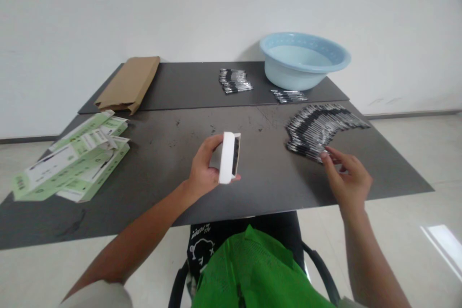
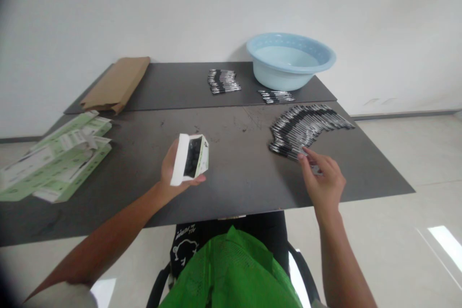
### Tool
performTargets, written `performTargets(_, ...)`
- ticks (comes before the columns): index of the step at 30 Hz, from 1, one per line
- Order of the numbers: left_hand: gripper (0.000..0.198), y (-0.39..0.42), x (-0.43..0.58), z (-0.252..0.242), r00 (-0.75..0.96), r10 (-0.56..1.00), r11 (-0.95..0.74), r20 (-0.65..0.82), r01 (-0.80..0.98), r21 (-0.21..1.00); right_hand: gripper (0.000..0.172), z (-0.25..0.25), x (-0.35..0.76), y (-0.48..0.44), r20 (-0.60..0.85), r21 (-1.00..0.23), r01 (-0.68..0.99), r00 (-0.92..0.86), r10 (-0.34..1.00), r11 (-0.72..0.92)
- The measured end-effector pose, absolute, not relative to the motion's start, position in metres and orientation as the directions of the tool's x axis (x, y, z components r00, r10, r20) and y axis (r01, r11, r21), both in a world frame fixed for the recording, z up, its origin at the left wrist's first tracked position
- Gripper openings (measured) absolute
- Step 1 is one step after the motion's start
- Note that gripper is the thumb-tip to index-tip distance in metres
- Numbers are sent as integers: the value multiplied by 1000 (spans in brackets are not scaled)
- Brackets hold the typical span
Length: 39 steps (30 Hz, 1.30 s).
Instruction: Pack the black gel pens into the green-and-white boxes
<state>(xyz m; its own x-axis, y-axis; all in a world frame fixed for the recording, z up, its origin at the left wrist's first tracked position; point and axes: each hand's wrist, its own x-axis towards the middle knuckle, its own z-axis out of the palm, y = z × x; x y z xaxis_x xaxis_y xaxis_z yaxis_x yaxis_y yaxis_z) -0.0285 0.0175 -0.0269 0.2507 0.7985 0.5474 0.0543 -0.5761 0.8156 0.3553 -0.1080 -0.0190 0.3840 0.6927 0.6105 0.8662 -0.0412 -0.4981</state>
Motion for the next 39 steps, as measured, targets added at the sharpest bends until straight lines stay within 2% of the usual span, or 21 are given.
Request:
performTargets(3, 94, 26, -30, -22, 176, 801, -595, 572, 129, 793, 39, -29, 363, -106, 584, -445, 895, 322, 745, -37)
performTargets(5, 86, 29, -31, -18, 149, 833, -552, 533, 163, 817, 38, -35, 365, -105, 570, -412, 911, 271, 776, -16)
performTargets(8, 75, 30, -30, -14, 133, 905, -422, 405, 146, 895, 39, -41, 367, -102, 543, -368, 930, 200, 815, 17)
performTargets(11, 74, 30, -27, -15, 165, 954, -263, 249, 67, 962, 42, -42, 371, -98, 514, -334, 942, 143, 846, 43)
performTargets(15, 77, 32, -23, -19, 351, 932, -37, 87, -146, 989, 49, -39, 379, -92, 478, -307, 947, 70, 875, 92)
performTargets(18, 81, 32, -24, -18, 573, 816, 113, 75, -286, 952, 50, -38, 384, -89, 442, -302, 946, 28, 896, 120)
performTargets(21, 86, 29, -25, -11, 698, 708, 185, 110, -334, 924, 50, -35, 387, -87, 405, -306, 942, 2, 914, 134)
performTargets(26, 94, 26, -28, 2, 819, 569, 338, 79, -320, 885, 47, -28, 388, -84, 361, -316, 940, -7, 933, 130)
performTargets(32, 95, 30, -34, -2, 882, 466, 351, 75, -262, 899, 50, -19, 388, -80, 277, -335, 934, -30, 960, 126)
performTargets(36, 92, 34, -39, -7, 900, 428, 283, 88, -226, 932, 39, -12, 389, -78, 191, -339, 935, -46, 980, 109)
performTargets(39, 88, 38, -44, -13, 868, 488, 213, 87, -215, 953, 29, -7, 390, -75, 140, -337, 936, -54, 989, 98)
